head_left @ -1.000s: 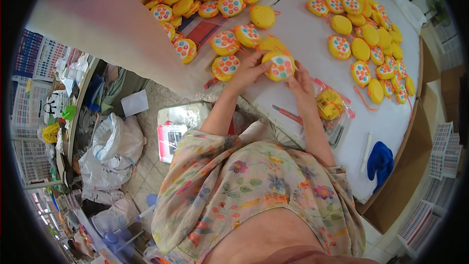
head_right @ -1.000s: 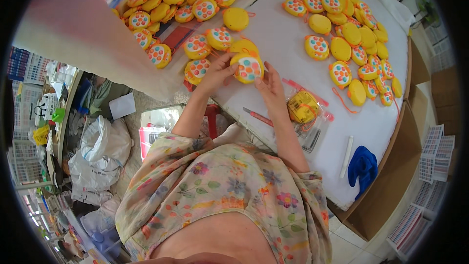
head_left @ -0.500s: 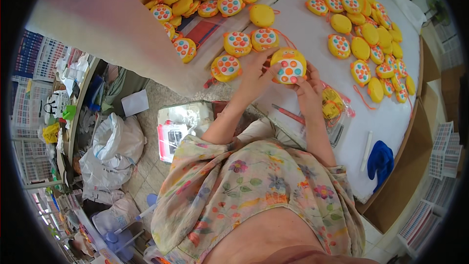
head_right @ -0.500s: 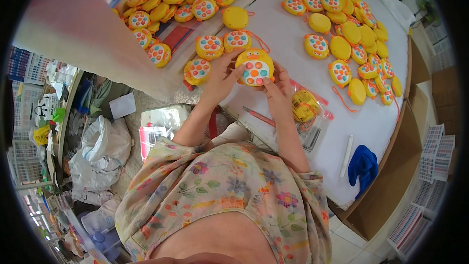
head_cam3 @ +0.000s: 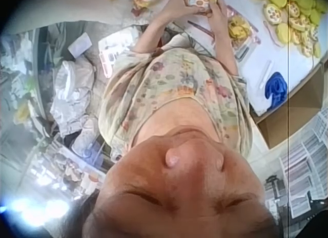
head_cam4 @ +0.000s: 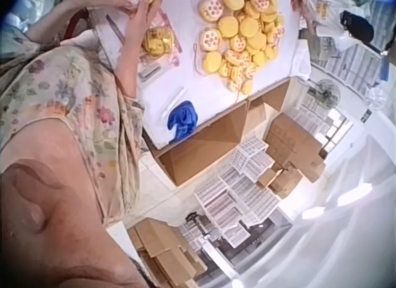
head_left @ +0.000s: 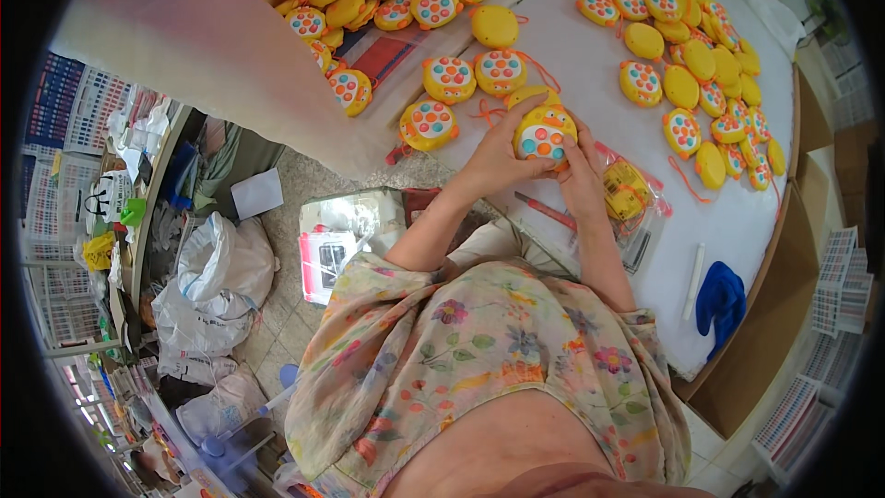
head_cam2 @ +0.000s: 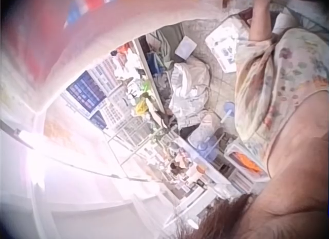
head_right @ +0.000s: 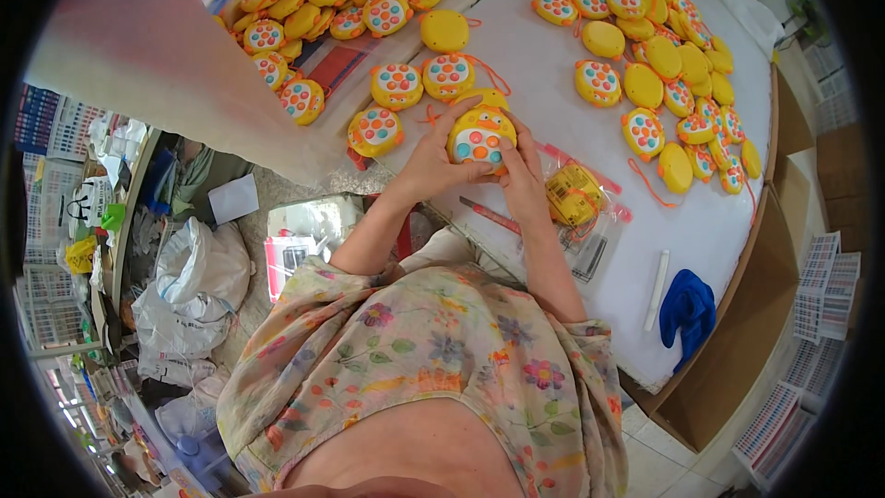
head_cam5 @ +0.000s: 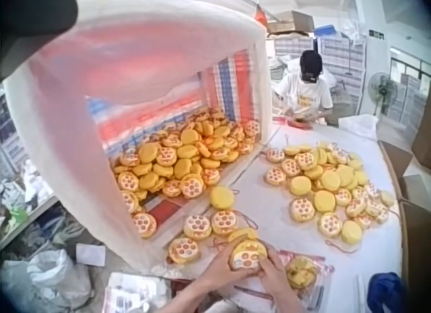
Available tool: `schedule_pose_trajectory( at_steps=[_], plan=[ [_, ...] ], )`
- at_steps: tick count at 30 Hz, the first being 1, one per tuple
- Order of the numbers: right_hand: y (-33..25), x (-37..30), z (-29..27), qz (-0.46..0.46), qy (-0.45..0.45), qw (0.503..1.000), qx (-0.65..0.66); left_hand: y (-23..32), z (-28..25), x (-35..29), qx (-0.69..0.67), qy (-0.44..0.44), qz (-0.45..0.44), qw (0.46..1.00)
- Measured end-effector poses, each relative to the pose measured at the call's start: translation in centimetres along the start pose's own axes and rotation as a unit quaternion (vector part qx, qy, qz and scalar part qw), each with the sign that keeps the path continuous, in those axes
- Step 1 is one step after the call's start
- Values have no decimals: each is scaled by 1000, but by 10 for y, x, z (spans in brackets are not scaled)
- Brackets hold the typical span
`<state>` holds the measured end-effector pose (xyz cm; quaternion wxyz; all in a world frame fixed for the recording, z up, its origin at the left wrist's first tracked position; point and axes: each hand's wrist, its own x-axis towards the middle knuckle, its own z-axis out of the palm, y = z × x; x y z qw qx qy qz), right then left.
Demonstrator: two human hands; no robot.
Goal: Sorting and inspecting yellow round toys with floral patterns on a table in a factory setting.
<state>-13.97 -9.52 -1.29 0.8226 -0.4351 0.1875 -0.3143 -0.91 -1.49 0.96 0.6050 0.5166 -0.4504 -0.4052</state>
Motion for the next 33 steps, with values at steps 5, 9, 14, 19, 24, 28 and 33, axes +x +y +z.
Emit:
schedule_pose_trajectory(
  at_steps=[5, 9, 14, 19, 24, 28, 33],
  plan=[
    [-1, 0, 3, -3, -12, 1000, -8, -13, -3, 0, -35, 8, 12, 999],
    [3, 1, -2, 5, -39, 999, 29, -11, -5, 0, -44, -2, -10, 999],
    [3, 3, -7, 7, -18, 993, -113, -30, -12, 2, 1, -15, 50, 999],
    [-13, 16, -16, -91, 101, 991, 20, -30, -34, 10, 110, 109, -12, 988],
    [-20, 20, -40, -220, 41, 963, 154, -20, -26, 22, 319, 140, 47, 936],
    [0, 17, -26, -121, 145, 973, -130, -55, -7, 31, 467, 114, 123, 868],
    [7, 17, -32, -85, 70, 968, -224, -54, -3, 35, 489, 123, 156, 849]
  ],
)
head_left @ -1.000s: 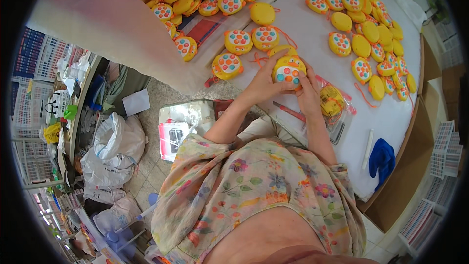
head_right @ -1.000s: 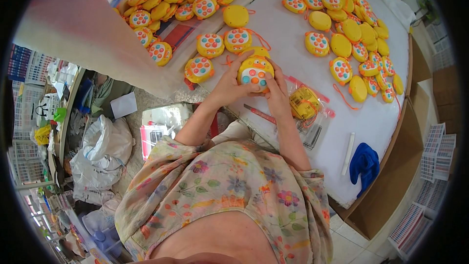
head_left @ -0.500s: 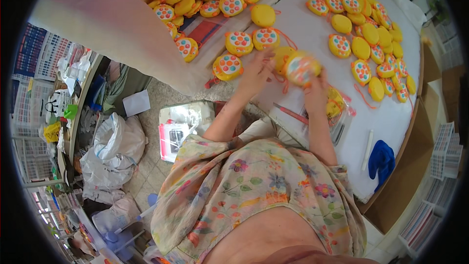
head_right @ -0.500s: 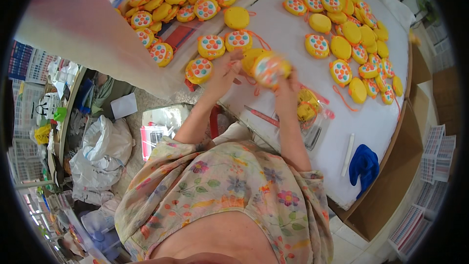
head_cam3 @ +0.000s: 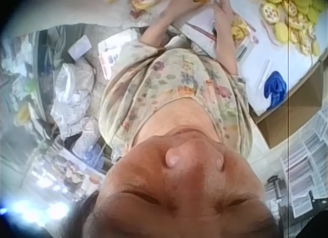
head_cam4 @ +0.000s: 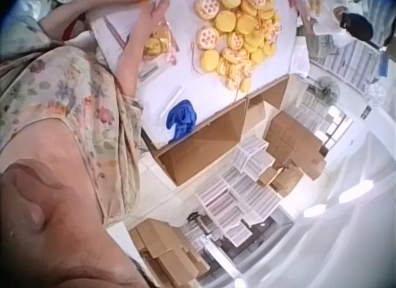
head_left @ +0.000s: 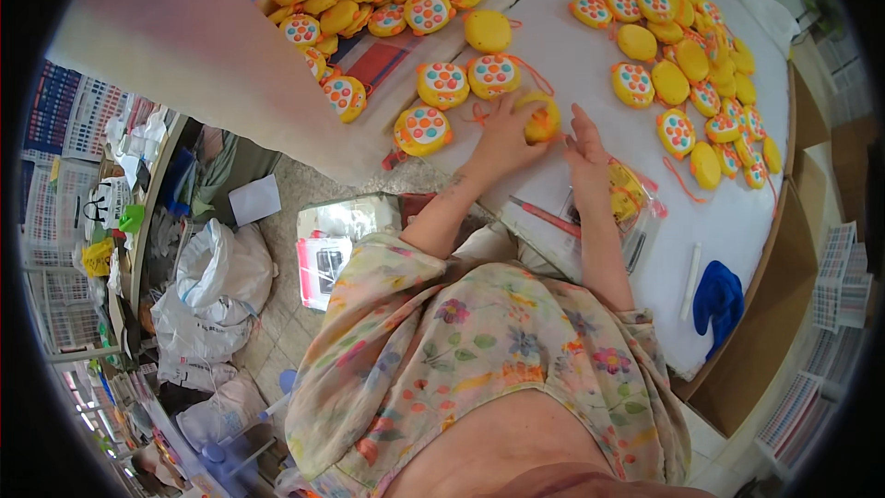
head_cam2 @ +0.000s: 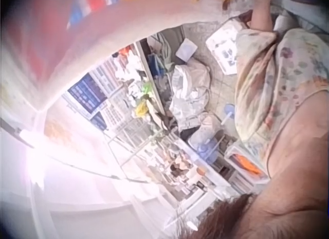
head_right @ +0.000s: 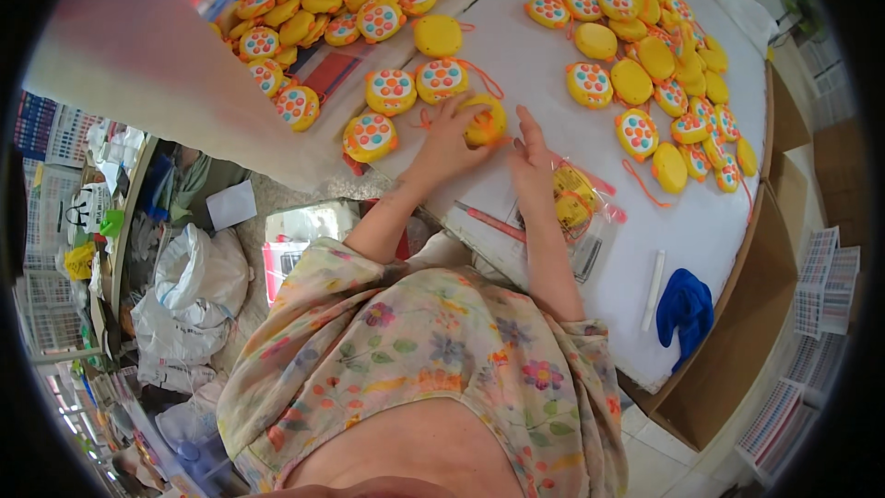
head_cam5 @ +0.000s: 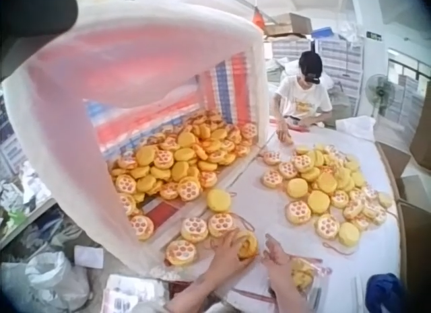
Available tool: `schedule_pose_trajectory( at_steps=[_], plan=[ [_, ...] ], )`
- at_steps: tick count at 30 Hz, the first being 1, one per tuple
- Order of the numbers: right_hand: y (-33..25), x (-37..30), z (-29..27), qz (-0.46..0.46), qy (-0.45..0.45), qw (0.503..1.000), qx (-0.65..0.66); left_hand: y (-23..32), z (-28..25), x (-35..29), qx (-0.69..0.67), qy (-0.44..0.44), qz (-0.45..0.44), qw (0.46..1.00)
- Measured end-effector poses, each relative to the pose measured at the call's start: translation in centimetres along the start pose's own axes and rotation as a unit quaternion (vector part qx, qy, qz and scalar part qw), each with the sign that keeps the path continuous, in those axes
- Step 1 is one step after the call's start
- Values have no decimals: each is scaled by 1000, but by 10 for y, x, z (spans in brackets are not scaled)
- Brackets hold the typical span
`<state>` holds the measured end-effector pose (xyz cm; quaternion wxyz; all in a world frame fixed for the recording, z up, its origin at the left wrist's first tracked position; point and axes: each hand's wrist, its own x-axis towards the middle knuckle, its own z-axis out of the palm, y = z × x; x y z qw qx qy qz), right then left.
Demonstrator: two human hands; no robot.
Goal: Sorting and inspecting yellow round toys with floral patterns on a table in a factory setting.
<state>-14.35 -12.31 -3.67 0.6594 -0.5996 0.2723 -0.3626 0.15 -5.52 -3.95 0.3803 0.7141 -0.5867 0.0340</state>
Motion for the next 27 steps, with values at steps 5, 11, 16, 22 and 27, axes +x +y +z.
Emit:
schedule_pose_trajectory(
  at_steps=[5, 11, 16, 22, 27],
  plan=[
    [-2, -3, 9, 4, -37, 999, -24, 8, -27, 2, -418, -178, -252, 854],
    [-3, -4, 8, 38, -75, 995, -46, 11, -40, 1, -516, -3, -309, 799],
    [-13, -8, 12, 104, -80, 991, 1, 3, -59, -1, -408, -101, -294, 859],
    [-10, -6, 10, 136, -43, 988, 65, 5, -43, -12, -417, -121, -168, 885],
    [-4, -6, 10, 87, -55, 990, 94, 16, -42, -16, -430, -139, -185, 873]
  ],
)
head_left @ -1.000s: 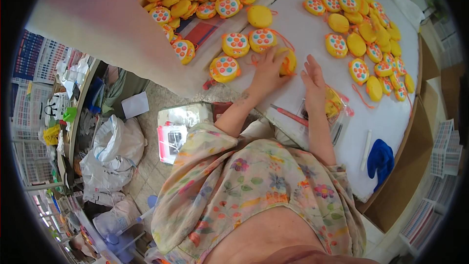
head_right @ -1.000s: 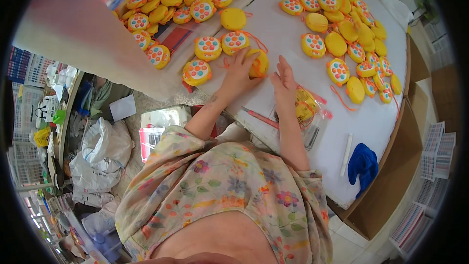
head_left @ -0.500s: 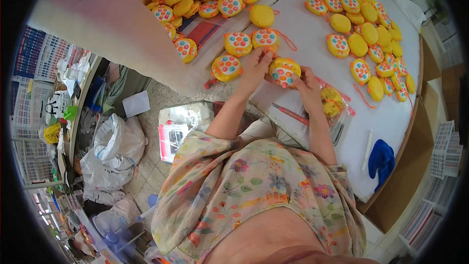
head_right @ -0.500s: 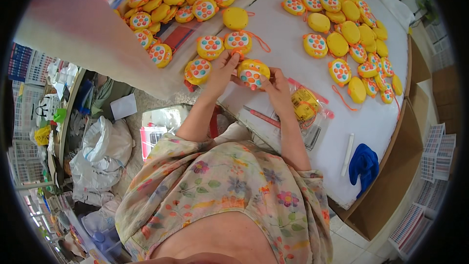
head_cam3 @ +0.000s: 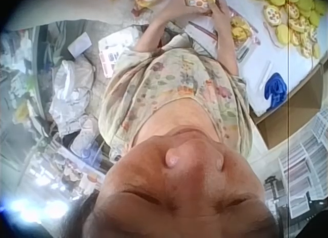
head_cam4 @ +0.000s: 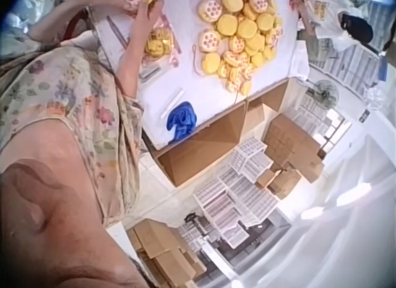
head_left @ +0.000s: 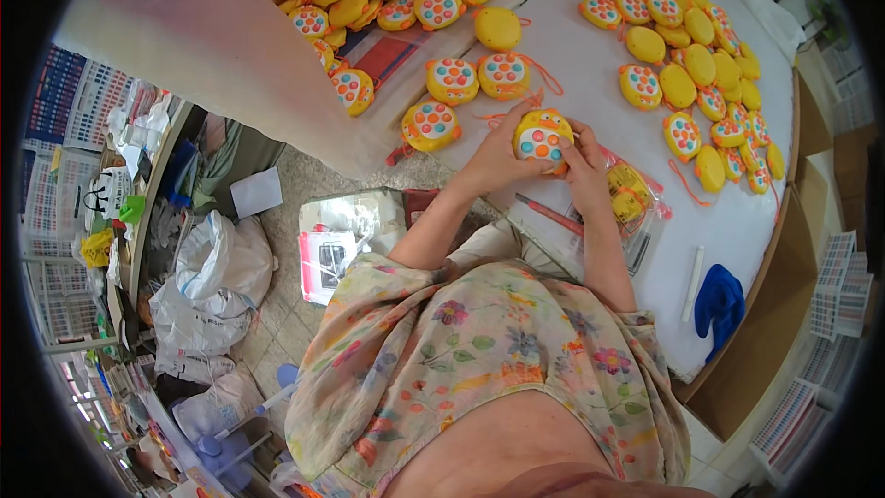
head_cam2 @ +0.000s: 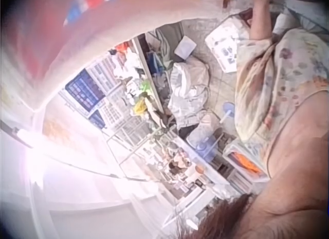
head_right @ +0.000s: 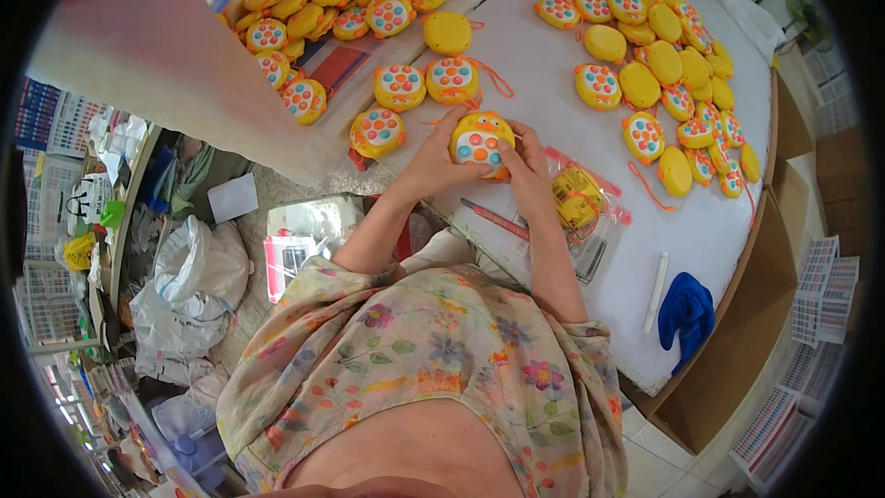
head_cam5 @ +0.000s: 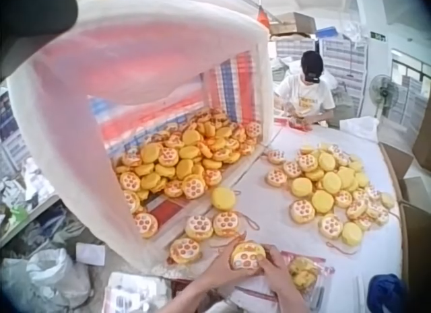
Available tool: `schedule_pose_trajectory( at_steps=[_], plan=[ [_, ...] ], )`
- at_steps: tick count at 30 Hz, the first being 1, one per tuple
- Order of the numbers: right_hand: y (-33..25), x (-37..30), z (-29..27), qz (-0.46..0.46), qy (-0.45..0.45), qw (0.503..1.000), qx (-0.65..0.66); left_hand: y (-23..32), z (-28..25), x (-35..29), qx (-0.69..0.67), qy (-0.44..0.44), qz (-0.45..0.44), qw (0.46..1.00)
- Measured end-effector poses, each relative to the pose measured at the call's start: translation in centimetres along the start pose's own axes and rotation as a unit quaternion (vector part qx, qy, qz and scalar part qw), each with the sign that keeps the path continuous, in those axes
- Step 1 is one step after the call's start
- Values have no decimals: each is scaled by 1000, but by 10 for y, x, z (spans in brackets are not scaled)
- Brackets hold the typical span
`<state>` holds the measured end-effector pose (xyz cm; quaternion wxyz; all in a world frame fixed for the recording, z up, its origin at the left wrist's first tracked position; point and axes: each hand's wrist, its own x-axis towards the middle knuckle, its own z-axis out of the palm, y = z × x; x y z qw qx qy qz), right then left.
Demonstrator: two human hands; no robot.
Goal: Sorting and inspecting yellow round toys with floral patterns on a table in a factory setting.
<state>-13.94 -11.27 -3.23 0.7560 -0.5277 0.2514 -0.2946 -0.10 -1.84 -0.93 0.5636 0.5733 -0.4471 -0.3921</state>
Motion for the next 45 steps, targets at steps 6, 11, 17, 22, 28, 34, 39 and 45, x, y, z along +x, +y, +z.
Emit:
schedule_pose_trajectory(
  at_steps=[6, 11, 17, 22, 28, 34, 39, 45],
  plan=[
    [-13, -5, 7, 31, -9, 999, 30, 2, 2, -1, -39, -1, 0, 999],
    [-16, -6, 10, 30, -24, 999, 35, -14, 2, 2, -94, 17, 19, 995],
    [-9, 0, -8, 40, 10, 998, -48, -40, -11, 6, 16, 13, 2, 1000],
    [-33, 9, -7, -211, 138, 918, 306, -8, -28, 20, 148, 112, -17, 982],
    [-12, 5, -5, -113, 22, 973, 200, -36, -31, 63, 476, 187, 140, 848],
    [-5, 3, 2, -88, 30, 996, -15, -40, -23, 75, 541, 184, 112, 813],
    [-2, 3, 1, -68, 32, 996, -37, -27, -24, 72, 524, 163, 98, 830],
    [2, 3, 5, -94, 51, 992, -67, -18, -16, 45, 182, 120, 1, 976]
  ],
)
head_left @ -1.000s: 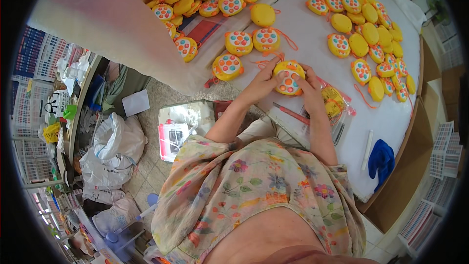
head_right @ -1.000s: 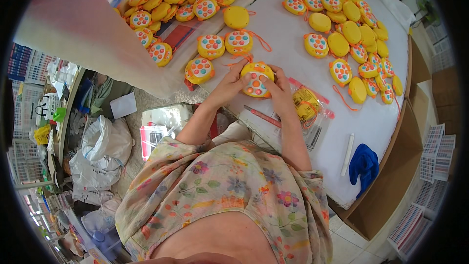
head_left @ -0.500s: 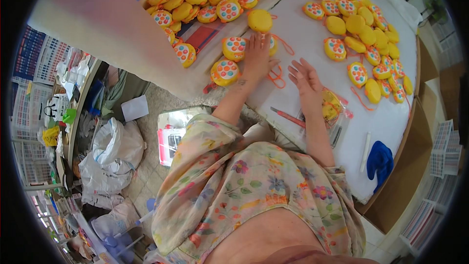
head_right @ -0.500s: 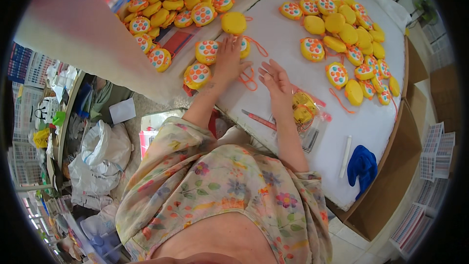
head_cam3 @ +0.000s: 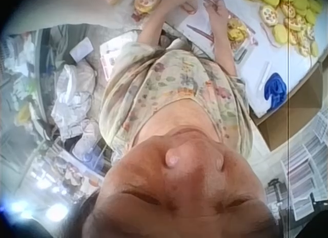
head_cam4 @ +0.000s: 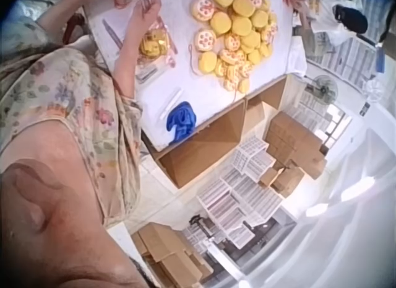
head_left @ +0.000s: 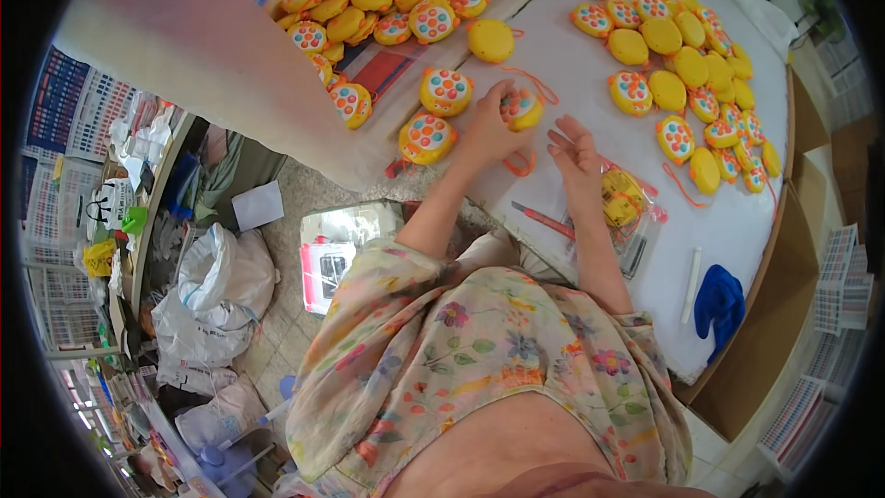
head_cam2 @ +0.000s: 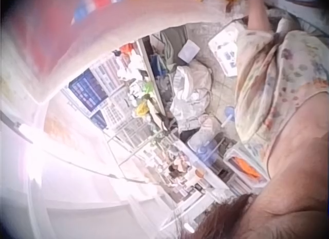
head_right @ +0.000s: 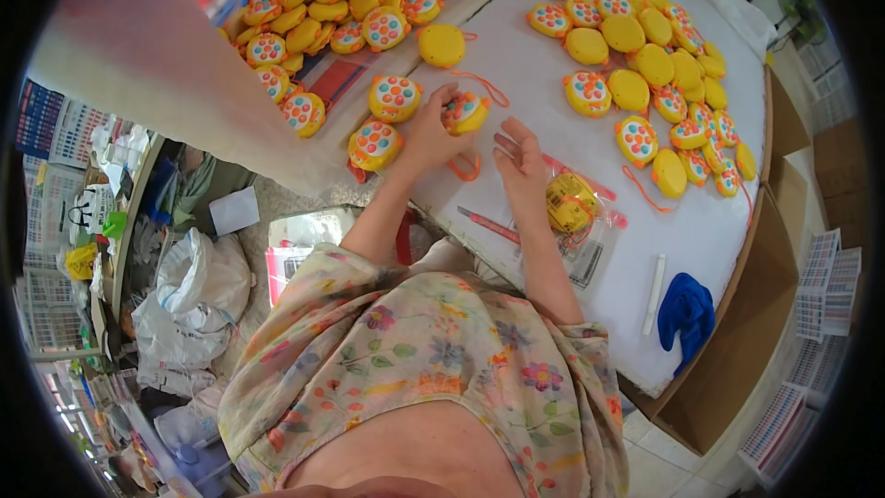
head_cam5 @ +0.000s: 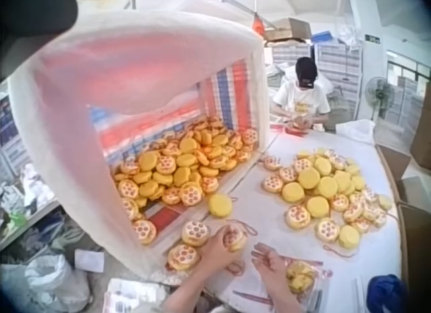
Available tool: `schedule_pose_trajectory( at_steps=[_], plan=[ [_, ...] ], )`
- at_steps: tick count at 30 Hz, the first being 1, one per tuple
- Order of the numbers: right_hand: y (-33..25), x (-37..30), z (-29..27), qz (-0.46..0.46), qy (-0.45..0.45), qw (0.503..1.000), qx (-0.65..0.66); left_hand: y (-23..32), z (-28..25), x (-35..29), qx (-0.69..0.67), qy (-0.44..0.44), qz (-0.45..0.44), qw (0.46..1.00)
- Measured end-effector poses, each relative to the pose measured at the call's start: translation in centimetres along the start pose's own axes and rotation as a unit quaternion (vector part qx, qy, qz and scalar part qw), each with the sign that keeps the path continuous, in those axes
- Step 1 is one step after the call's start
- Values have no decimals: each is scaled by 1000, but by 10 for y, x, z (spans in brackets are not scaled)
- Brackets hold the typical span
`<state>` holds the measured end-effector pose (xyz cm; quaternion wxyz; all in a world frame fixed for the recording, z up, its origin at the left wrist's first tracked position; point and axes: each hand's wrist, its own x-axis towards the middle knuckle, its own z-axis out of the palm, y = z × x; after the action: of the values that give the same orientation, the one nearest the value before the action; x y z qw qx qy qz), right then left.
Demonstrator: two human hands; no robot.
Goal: Sorting and inspecting yellow round toys with floral patterns on a table in a factory setting.
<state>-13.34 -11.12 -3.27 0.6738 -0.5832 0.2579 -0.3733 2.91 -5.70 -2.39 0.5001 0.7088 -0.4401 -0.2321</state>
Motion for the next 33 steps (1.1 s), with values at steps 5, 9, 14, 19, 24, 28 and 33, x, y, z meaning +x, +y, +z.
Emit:
schedule_pose_trajectory(
  at_steps=[5, 9, 14, 19, 24, 28, 33],
  plan=[
    [10, 1, -5, -13, 74, 996, 38, 10, 6, -28, -69, 63, 102, 990],
    [2, 0, -4, -17, 123, 990, 60, 12, 0, -31, 15, 110, 144, 983],
    [-16, -5, 3, -24, 78, 996, 34, 21, -9, -35, 122, 118, 197, 966],
    [-8, -6, -14, 71, 76, 994, 38, 24, -9, -37, -157, 53, 115, 979],
    [-27, -14, 24, -241, -51, 912, -327, 23, -11, -39, -417, -1, 14, 909],
    [-19, -13, 19, -299, -57, 877, -372, 32, -15, -45, -471, -73, -95, 874],
    [-15, -11, 11, -266, -86, 894, -349, 28, -25, -50, -393, -148, -149, 895]
  ],
)
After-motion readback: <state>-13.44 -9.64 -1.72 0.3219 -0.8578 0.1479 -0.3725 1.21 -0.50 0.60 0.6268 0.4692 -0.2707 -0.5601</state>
